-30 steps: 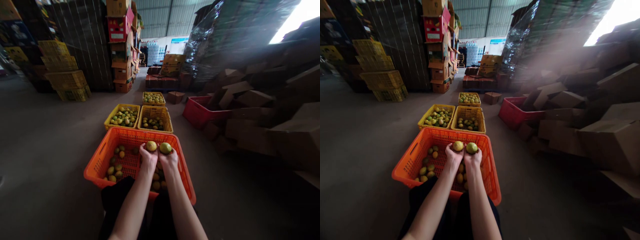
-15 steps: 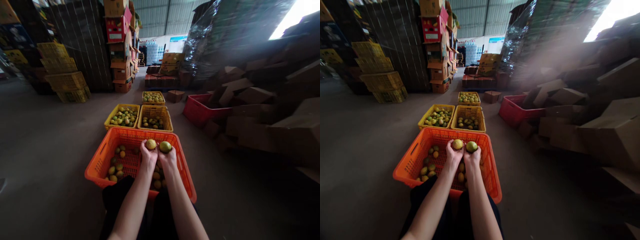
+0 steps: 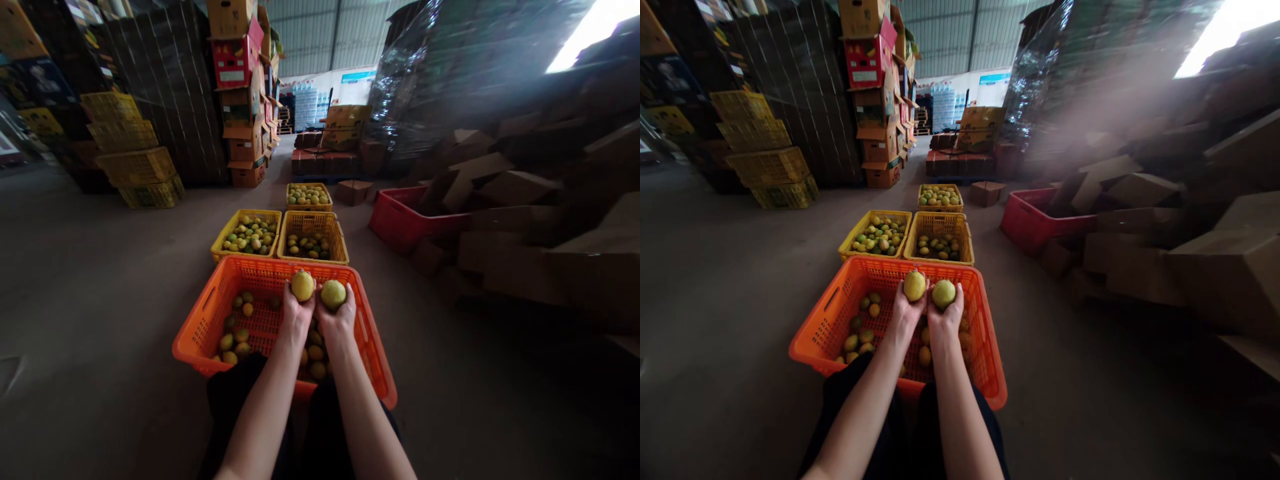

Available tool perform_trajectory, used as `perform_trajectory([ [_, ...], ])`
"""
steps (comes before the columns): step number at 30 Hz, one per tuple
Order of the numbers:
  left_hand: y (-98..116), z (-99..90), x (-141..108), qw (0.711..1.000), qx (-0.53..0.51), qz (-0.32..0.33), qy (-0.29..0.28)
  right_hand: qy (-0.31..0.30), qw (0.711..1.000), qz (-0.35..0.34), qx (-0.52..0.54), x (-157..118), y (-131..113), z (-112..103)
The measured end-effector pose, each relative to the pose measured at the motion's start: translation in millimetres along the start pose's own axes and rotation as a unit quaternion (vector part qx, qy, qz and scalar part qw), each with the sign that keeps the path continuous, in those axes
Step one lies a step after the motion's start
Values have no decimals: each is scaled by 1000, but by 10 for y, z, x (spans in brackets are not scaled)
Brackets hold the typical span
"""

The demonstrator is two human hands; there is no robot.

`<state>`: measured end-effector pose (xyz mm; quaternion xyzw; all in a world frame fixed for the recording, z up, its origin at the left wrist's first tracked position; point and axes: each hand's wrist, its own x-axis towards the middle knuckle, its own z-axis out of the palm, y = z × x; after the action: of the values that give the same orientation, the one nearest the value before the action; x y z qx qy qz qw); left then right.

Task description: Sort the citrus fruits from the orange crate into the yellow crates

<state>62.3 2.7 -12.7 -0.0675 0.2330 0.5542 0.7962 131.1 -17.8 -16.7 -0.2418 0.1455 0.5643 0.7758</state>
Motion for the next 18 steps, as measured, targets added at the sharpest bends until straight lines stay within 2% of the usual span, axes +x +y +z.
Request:
perform_trajectory([
  [4, 58, -3, -11, 1000, 0, 9, 4, 3, 999, 29, 16, -88, 3, 47],
  [9, 92, -16, -32, 998, -62, 4, -10, -15, 999, 38, 33, -137, 12, 41],
  [14, 100, -31, -67, 995, -92, -16, -43, -51, 998, 35, 28, -93, 2, -21],
  [18, 122, -7, -85, 994, -77, -35, -67, -90, 995, 26, 34, -96, -5, -32],
])
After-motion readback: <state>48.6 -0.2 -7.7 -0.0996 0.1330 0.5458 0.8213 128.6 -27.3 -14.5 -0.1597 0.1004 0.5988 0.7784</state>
